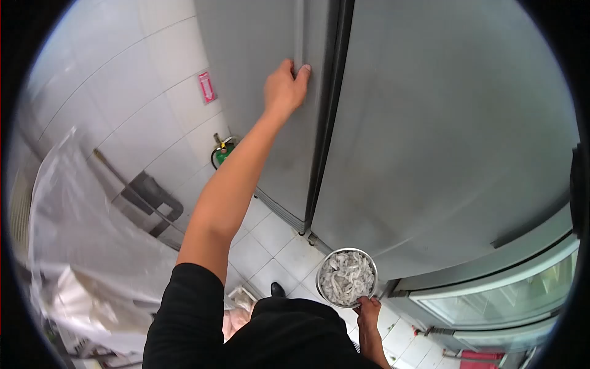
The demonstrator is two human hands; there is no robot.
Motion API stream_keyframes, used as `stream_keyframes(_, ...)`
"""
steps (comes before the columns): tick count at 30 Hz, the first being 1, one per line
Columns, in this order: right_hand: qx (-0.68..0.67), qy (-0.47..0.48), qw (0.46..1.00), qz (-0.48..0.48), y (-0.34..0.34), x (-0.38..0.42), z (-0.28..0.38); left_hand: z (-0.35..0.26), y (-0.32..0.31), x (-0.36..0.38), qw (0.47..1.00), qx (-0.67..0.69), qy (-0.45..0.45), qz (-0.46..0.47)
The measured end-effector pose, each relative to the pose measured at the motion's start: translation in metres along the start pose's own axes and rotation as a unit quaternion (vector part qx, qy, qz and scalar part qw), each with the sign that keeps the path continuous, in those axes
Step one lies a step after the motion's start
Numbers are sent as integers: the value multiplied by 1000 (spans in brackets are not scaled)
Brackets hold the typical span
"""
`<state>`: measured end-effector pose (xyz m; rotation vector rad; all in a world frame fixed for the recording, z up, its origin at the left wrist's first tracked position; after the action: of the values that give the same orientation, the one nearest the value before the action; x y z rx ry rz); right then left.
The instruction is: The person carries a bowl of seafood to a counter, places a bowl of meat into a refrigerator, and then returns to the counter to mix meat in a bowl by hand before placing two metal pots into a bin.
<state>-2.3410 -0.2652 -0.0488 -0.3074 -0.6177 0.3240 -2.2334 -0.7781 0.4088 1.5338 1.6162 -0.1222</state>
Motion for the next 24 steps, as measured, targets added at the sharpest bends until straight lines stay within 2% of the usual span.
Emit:
stream_keyframes(1,-10,7,1000,0,-19,3,-11,9,1,0,1000,7,-4,9)
stream_keyframes(2,-9,6,1000,0,-34,2,-16,13,18,-1,997,70,-23,-2)
stream_keyframes(4,-18,-1,1000,-10,-40,1,-25,4,11,2,989,136,-50,7)
stream_keyframes(6,-31,2,1000,-5,-41,-1,-40,-3,25,3,981,167,-64,-80)
stream_keyframes(7,-13,43,999,9,-34,-6,-40,-10,28,7,980,171,-51,-94)
stream_keyframes(8,-4,26,1000,0,-24,-9,-40,-16,34,16,979,169,-38,-108)
stream_keyframes(9,31,50,998,0,-72,19,-72,74,112,7,964,197,-37,-172)
stream_keyframes(12,33,67,997,18,-91,19,-100,132,179,44,927,270,-35,-256)
stream_keyframes(14,18,70,997,15,-106,35,-98,155,216,65,922,293,-38,-250)
stream_keyframes(17,14,65,998,23,-121,26,-77,200,232,77,921,307,-12,-241)
stream_keyframes(19,46,48,994,90,-142,19,-74,243,241,87,889,360,52,-278)
stream_keyframes(21,75,8,993,87,-176,9,-85,302,251,96,909,341,48,-236)
stream_keyframes(22,83,-4,992,93,-198,4,-92,320,261,98,902,312,77,-290)
stream_keyframes(23,80,-12,992,98,-208,-11,-79,310,251,99,877,324,146,-324)
stream_keyframes(24,80,-37,991,103,-231,-18,-83,340,256,105,878,325,162,-312)
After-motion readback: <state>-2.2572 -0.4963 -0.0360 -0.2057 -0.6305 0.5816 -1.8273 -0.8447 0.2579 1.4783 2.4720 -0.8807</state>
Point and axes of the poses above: each hand's wrist, its own x-axis away from the middle knuckle, its own y-axis out of the back of the hand, z = x × y, the point moved 7 cm from there along -x, towards the middle knuckle, and after that the axes turned 11 degrees about -x, right-handed, at the moved point
